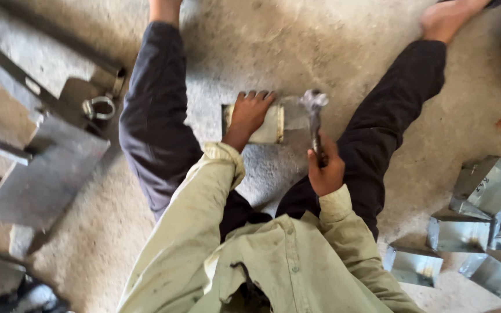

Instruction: The person sits on the floor and uses a hammer to strike small rectangular metal blocks placed on a metal anvil. The person repeatedly picks up blocks, positions them on the anvil, and strikes them to shape or flatten the metal before moving them aside.

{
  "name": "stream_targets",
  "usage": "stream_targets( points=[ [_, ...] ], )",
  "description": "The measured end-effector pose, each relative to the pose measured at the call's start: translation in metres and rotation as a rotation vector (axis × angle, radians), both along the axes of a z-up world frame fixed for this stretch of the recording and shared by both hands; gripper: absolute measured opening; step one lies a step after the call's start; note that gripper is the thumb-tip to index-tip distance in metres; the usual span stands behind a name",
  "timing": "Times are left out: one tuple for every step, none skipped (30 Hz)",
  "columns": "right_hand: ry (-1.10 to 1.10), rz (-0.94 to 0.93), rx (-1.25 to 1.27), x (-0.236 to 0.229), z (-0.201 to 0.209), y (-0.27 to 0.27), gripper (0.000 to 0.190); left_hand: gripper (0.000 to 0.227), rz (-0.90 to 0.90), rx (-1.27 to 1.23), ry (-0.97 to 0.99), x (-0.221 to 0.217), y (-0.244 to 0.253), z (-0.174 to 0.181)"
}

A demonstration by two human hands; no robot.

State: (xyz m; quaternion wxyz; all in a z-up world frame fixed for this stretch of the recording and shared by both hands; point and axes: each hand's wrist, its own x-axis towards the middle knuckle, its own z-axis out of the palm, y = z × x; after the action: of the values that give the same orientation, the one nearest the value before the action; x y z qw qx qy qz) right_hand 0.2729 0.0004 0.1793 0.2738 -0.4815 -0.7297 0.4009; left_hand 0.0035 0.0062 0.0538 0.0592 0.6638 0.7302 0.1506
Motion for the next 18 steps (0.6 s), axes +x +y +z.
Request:
stream_targets(
  points=[
    [0.042,0.038,0.025,0.000,0.011,-0.004,0.048,0.042,0.007,0.005,-0.006,0.004,-0.004,-0.002],
    [0.093,0.070,0.061,-0.003,0.021,-0.004,0.047,0.042,0.008,0.022,-0.003,0.002,0.001,-0.002],
    [0.146,0.102,0.097,-0.005,0.031,-0.005,0.045,0.042,0.009,0.039,0.001,0.002,0.003,0.000],
    [0.149,0.133,0.125,-0.007,0.039,-0.004,0.045,0.042,0.018,0.037,-0.010,0.002,0.005,0.002],
    [0.152,0.164,0.154,-0.007,0.047,-0.004,0.045,0.043,0.027,0.034,-0.020,0.001,0.007,0.005],
    [0.150,0.194,0.178,-0.007,0.051,-0.005,0.045,0.043,0.034,0.027,-0.036,0.003,0.007,0.007],
    [0.099,0.179,0.163,-0.007,0.053,-0.004,0.045,0.045,0.033,-0.016,-0.032,0.004,0.007,0.008],
    [0.047,0.163,0.149,-0.006,0.053,-0.003,0.046,0.047,0.030,-0.059,-0.030,0.004,0.007,0.010],
    [-0.005,0.147,0.134,-0.005,0.051,0.000,0.047,0.049,0.027,-0.102,-0.028,0.005,0.007,0.011],
    [-0.017,0.221,0.251,-0.005,0.049,0.004,0.045,0.049,0.031,-0.100,-0.028,0.005,0.009,0.012],
    [-0.029,0.296,0.367,-0.006,0.046,0.009,0.044,0.049,0.035,-0.098,-0.029,0.006,0.009,0.014],
    [-0.036,0.370,0.487,-0.007,0.044,0.014,0.042,0.048,0.036,-0.090,-0.025,0.006,0.011,0.015],
    [-0.122,0.411,0.363,-0.007,0.043,0.018,0.044,0.046,0.022,-0.198,-0.056,0.007,0.012,0.016],
    [-0.203,0.454,0.244,-0.009,0.043,0.022,0.046,0.043,0.010,-0.301,-0.084,0.007,0.015,0.017],
    [-0.284,0.497,0.125,-0.011,0.044,0.026,0.048,0.041,-0.001,-0.404,-0.112,0.007,0.017,0.017],
    [-0.267,0.473,0.180,-0.014,0.046,0.031,0.045,0.041,0.013,-0.315,-0.104,0.007,0.021,0.016],
    [-0.249,0.449,0.234,-0.015,0.050,0.032,0.043,0.042,0.026,-0.225,-0.096,0.006,0.026,0.013],
    [-0.240,0.429,0.264,-0.009,0.055,0.022,0.041,0.043,0.039,-0.158,-0.101,0.012,0.018,0.008]
  ],
)
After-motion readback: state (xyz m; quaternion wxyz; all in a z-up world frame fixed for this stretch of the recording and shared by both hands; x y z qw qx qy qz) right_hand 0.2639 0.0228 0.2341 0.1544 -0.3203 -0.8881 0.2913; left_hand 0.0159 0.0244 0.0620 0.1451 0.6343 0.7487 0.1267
